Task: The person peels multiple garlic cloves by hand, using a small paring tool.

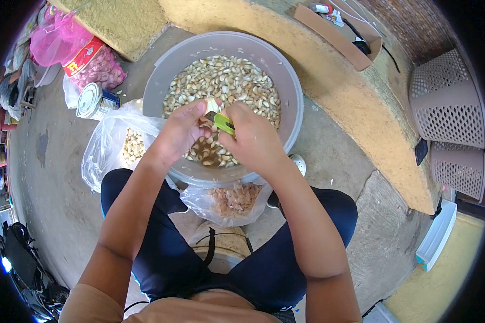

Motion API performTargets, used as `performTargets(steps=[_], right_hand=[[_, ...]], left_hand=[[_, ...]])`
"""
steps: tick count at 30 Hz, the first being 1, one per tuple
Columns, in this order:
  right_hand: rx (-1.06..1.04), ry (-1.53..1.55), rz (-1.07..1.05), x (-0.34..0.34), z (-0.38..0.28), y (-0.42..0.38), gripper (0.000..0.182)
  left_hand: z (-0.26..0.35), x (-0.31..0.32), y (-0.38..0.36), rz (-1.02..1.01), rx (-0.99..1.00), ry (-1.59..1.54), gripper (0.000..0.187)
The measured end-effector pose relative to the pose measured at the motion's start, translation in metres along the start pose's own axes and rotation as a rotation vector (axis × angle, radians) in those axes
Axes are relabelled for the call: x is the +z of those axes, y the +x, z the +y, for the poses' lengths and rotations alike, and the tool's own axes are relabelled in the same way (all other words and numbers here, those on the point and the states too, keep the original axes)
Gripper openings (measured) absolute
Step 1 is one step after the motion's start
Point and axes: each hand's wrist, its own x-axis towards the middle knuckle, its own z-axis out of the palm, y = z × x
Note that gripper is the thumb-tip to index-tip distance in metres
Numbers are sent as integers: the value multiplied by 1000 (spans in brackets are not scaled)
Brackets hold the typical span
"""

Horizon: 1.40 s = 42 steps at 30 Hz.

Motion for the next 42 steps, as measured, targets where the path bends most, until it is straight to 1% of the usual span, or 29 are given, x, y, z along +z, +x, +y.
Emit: performTargets(steps=[2,5,8,11,14,17,20,23,26,29,32,35,38,41,42], right_hand=[[19,100,-24,3,3,0,23],[252,447,21,10,14,0,25],[756,942,38,-9,-5,11,31],[799,952,-61,-2,-2,10,33],[843,971,-120,3,0,8,32],[825,1121,-103,7,3,6,29],[824,1252,-56,9,1,5,26],[801,1041,-16,15,5,4,23],[813,835,37,19,-1,5,21],[615,483,152,30,8,2,20],[560,440,190,33,9,4,19],[484,326,234,31,3,4,16],[386,232,252,31,2,4,14],[290,61,240,33,5,2,12],[261,45,262,36,8,1,11]], left_hand=[[5,0,-1,-3,35,35,35],[6,4,-3,27,80,126,37],[2,1,-1,42,102,300,37],[1,6,-3,24,118,438,35],[-6,5,0,4,229,593,32],[-12,3,2,4,228,546,30],[-7,7,0,48,177,414,31],[-7,11,0,32,107,280,29],[-13,10,1,67,35,191,29],[-19,13,1,81,93,213,28],[-23,13,3,97,55,82,27],[-26,8,6,61,15,5,27],[-24,15,1,60,-78,29,28],[-21,20,-1,78,-65,42,26],[-22,18,0,89,-59,98,26]])
